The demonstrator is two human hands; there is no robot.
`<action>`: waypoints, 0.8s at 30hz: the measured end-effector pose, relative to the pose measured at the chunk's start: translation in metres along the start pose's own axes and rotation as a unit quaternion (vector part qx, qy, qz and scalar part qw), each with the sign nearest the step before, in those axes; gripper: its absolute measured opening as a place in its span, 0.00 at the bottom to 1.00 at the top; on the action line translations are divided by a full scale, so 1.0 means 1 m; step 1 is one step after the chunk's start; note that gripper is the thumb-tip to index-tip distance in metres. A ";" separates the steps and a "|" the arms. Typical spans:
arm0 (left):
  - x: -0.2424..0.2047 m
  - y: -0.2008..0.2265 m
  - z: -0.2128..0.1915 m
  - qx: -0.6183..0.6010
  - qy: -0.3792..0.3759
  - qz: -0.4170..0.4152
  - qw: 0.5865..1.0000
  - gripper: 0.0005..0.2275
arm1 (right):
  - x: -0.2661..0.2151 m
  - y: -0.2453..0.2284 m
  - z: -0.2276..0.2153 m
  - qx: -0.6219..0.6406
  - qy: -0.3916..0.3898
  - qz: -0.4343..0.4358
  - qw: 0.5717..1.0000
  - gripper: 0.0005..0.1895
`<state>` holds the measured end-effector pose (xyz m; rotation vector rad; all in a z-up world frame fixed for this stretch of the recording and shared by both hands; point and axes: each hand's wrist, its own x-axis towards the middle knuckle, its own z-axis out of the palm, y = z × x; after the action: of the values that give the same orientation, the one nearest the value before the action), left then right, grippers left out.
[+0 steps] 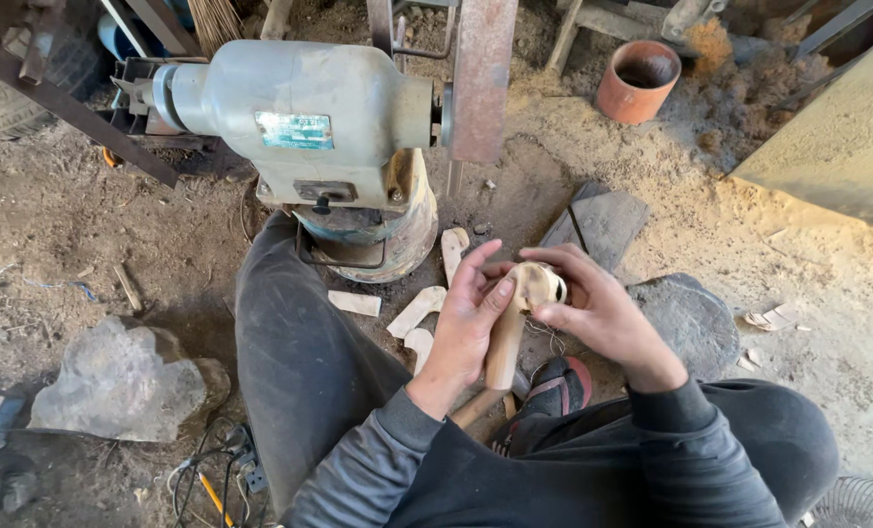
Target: The person sits on the floor and uses a bench grinder to smooth and shape a small curved wooden piece. They repeatedly press the wood against the spinning wheel, rotate it to work different edges, and inspect the surface between passes.
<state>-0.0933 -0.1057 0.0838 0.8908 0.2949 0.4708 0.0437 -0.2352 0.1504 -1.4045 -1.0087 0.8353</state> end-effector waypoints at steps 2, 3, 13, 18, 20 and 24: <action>0.010 -0.006 -0.008 0.039 0.007 0.015 0.999 0.27 | 0.003 0.002 0.003 0.032 0.022 0.044 0.998 0.31; 0.016 -0.008 -0.013 0.059 0.010 0.023 0.998 0.27 | 0.005 0.002 0.005 0.048 0.033 0.067 0.996 0.30; 0.033 -0.044 -0.034 0.383 -0.016 -0.164 0.909 0.25 | 0.022 0.021 0.028 -0.100 0.258 -0.061 0.959 0.21; 0.073 -0.056 -0.045 0.458 0.119 0.085 0.877 0.16 | 0.036 0.035 0.035 -0.070 0.308 -0.053 0.947 0.31; 0.094 -0.054 -0.055 0.481 0.128 0.129 0.857 0.13 | 0.040 0.037 0.038 -0.122 0.288 -0.065 0.948 0.27; 0.123 -0.056 -0.066 0.471 0.112 0.188 0.855 0.09 | 0.050 0.036 0.042 -0.280 0.276 -0.064 0.917 0.25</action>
<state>-0.0015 -0.0292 -0.0062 1.8824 0.5929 0.8203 0.0280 -0.1718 0.1142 -1.8875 -0.9063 0.0105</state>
